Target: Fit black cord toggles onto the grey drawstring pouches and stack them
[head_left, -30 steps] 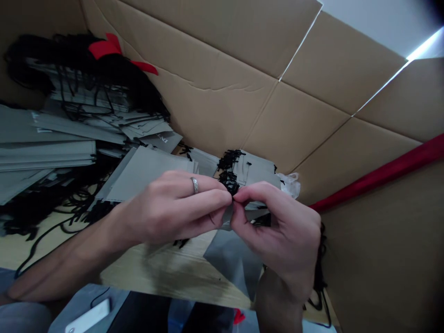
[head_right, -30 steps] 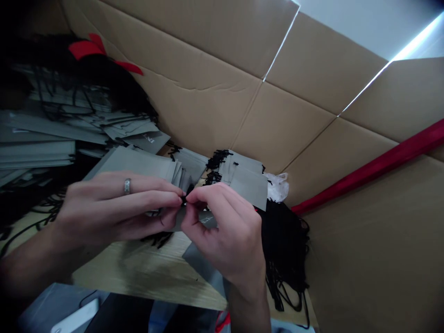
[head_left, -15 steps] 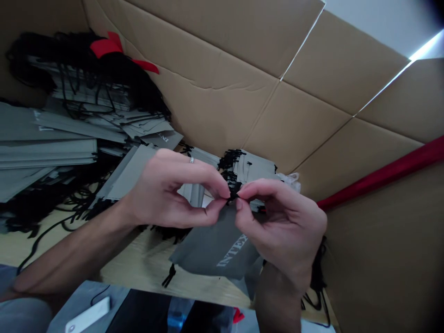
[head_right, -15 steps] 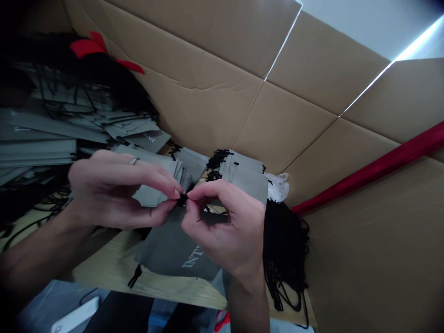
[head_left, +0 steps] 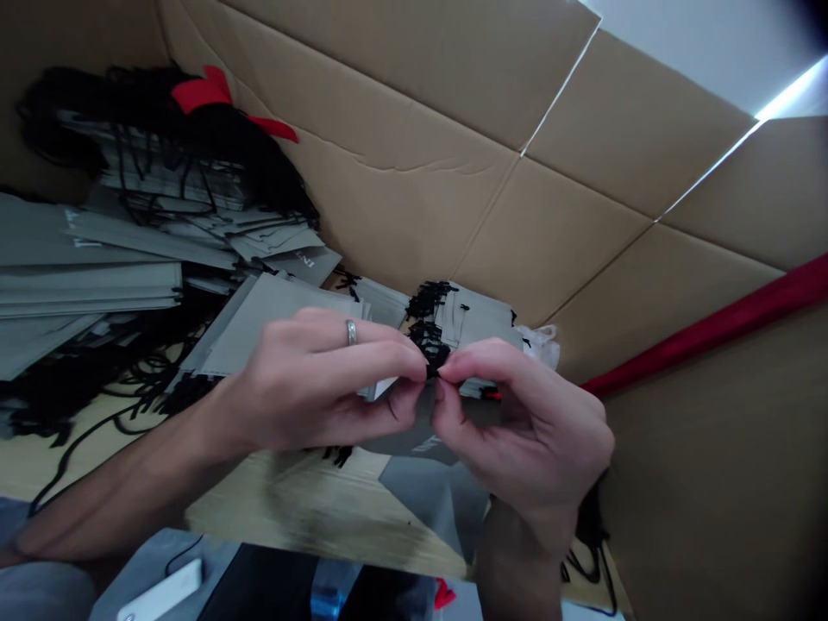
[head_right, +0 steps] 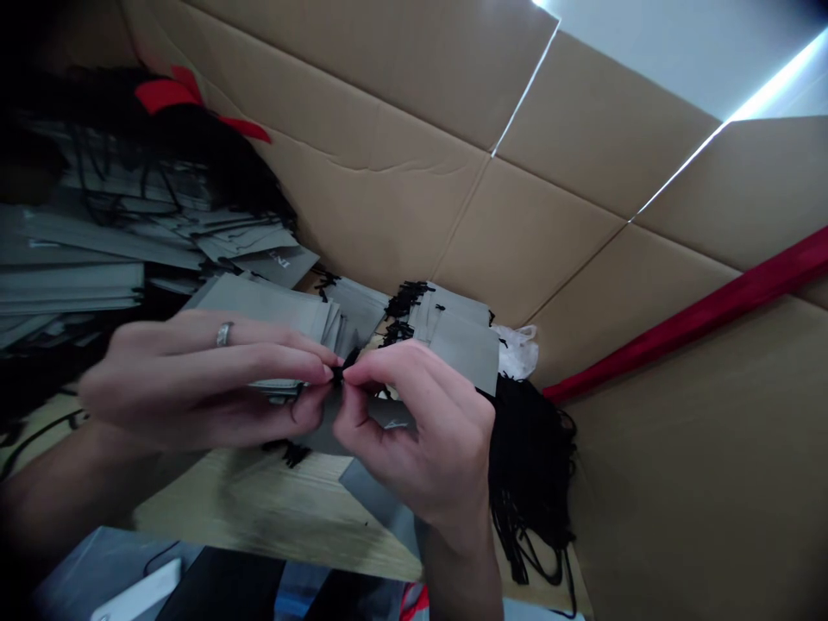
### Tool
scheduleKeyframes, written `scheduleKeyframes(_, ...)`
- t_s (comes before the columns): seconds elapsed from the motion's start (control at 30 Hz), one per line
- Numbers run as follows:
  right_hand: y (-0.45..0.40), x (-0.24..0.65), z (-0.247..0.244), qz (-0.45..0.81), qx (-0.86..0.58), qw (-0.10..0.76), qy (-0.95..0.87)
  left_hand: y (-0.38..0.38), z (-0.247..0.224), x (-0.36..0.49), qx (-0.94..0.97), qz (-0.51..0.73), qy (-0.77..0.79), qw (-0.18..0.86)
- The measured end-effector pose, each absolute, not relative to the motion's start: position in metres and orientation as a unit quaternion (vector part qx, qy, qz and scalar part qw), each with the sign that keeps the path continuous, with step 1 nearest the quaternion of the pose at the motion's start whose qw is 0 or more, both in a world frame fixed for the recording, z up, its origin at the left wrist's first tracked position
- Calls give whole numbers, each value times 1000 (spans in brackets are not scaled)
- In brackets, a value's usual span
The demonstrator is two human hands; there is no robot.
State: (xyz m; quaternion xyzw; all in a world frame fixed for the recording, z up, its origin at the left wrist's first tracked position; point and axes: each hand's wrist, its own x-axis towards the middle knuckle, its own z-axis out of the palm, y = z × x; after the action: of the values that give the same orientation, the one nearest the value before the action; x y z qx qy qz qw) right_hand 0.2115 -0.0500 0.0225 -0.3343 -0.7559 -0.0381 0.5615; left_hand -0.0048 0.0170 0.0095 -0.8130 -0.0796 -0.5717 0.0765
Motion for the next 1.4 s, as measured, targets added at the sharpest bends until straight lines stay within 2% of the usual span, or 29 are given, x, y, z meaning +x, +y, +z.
scheduleKeyframes(0.27,-48,212,17,17,-300,597,-744,25,6,1,-783,-605,-58,-132)
scheduleKeyframes(0.4,-46,213,16,15,-289,604,-743,28,6,3,-778,-597,-44,-192)
scheduleKeyframes(0.5,-48,217,19,14,-299,599,-742,27,7,1,-792,-585,-63,-160)
scheduleKeyframes(0.67,-53,223,26,82,-359,571,-733,18,7,-6,-824,-560,-86,-26)
scheduleKeyframes(0.83,-55,225,30,140,-408,561,-707,15,4,-8,-834,-545,-88,22)
scheduleKeyframes(1.23,-53,223,29,193,-434,548,-689,17,10,-4,-824,-559,-84,-33)
scheduleKeyframes(1.4,-47,234,28,196,-339,548,-739,19,12,-2,-826,-551,-74,-92)
